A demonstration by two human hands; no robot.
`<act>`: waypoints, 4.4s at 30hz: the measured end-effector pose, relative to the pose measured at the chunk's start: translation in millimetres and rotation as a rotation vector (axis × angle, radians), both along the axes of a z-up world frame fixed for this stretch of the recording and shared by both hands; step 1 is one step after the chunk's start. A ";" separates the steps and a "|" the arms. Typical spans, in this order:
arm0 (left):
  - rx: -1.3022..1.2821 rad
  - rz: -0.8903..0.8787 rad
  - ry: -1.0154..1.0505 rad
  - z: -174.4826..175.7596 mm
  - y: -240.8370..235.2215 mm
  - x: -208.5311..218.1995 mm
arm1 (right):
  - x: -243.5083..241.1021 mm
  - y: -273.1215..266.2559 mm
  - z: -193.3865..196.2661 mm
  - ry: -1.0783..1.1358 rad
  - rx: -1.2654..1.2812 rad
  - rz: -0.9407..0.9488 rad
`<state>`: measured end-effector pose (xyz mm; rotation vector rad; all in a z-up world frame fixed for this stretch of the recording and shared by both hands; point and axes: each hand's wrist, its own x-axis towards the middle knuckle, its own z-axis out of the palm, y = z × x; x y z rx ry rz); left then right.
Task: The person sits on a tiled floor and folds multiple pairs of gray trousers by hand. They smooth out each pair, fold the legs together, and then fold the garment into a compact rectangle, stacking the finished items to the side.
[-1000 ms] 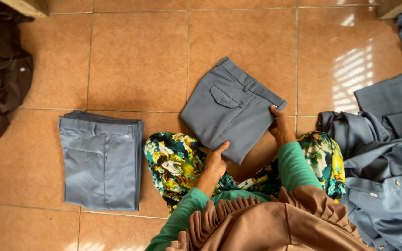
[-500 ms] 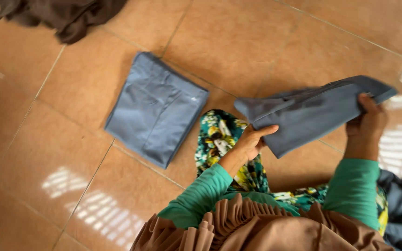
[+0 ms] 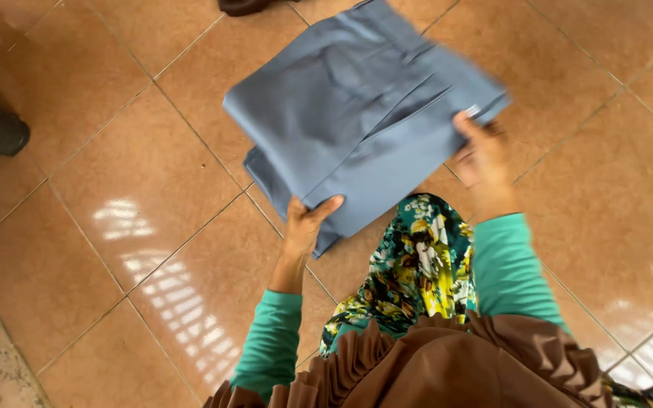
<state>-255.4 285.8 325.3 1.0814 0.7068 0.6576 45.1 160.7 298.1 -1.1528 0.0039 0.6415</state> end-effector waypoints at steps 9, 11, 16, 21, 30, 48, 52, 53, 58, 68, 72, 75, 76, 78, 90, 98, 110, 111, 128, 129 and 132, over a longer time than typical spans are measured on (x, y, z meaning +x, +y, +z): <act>-0.229 0.192 0.370 -165.1 12.3 -79.9 | -68.5 15.5 -198.7 0.112 -0.348 0.074; -0.237 0.190 0.373 -167.8 11.5 -82.4 | -73.7 10.3 -188.2 0.123 -0.355 0.082; -0.218 0.204 0.400 -148.6 11.9 -71.5 | -71.3 4.9 -180.6 0.152 -0.346 0.109; 0.506 0.544 0.499 -308.7 9.5 -87.8 | -64.5 2.0 -159.5 0.057 -0.403 0.131; 1.110 0.298 0.848 -130.9 7.3 40.2 | -69.5 -6.5 -88.1 -1.298 -1.040 0.105; 1.457 0.053 0.865 -203.2 -20.0 129.9 | -82.7 1.2 -170.2 -1.649 -1.245 0.284; 1.502 0.044 0.786 -188.3 -37.0 156.0 | -66.9 -20.3 -167.0 -1.569 -1.224 0.215; 1.523 0.038 0.777 -183.9 -44.2 163.7 | -61.9 -29.3 -165.0 -1.564 -1.236 0.171; 1.536 -0.105 0.725 -172.2 -88.7 196.5 | -46.0 -81.6 -156.0 -1.461 -1.335 0.135; 1.641 -0.219 0.687 -187.7 -125.9 211.6 | -47.4 -131.0 -156.1 -1.148 -1.393 0.209; 1.667 -0.271 0.747 -199.0 -138.6 222.1 | -39.7 -147.5 -151.0 -1.001 -1.430 0.286; 1.681 -0.327 0.669 -191.1 -170.1 233.7 | -38.4 -179.5 -139.4 -0.866 -1.461 0.280; 1.686 -0.346 0.648 -196.4 -183.1 238.2 | -38.8 -194.2 -138.7 -0.847 -1.474 0.264; 1.698 -0.438 0.592 -207.5 -211.4 246.7 | -40.4 -224.9 -137.7 -0.728 -1.560 0.255; 1.592 -1.063 0.616 -189.9 -349.7 271.9 | -63.5 -354.6 -118.7 -0.486 -1.661 0.077; 1.740 -1.215 0.261 -165.2 -498.1 245.9 | -120.2 -498.7 -113.8 -0.237 -1.737 -0.206; 1.782 -1.292 -0.515 -174.0 -675.0 135.1 | -269.6 -646.3 -134.2 -0.401 -2.055 -0.917; 1.736 -1.296 -0.600 -181.5 -684.8 128.0 | -281.2 -656.0 -130.7 -0.465 -2.060 -1.029; 1.126 -2.032 0.003 -202.8 -736.9 58.4 | -467.4 -894.2 -104.0 0.089 -1.737 -1.364; 0.954 -2.034 0.011 -182.4 -733.0 62.7 | -464.2 -892.0 -97.9 0.060 -1.657 -1.360; 0.501 -2.009 0.111 -138.1 -730.7 82.3 | -440.6 -878.1 -93.7 -0.005 -1.518 -1.323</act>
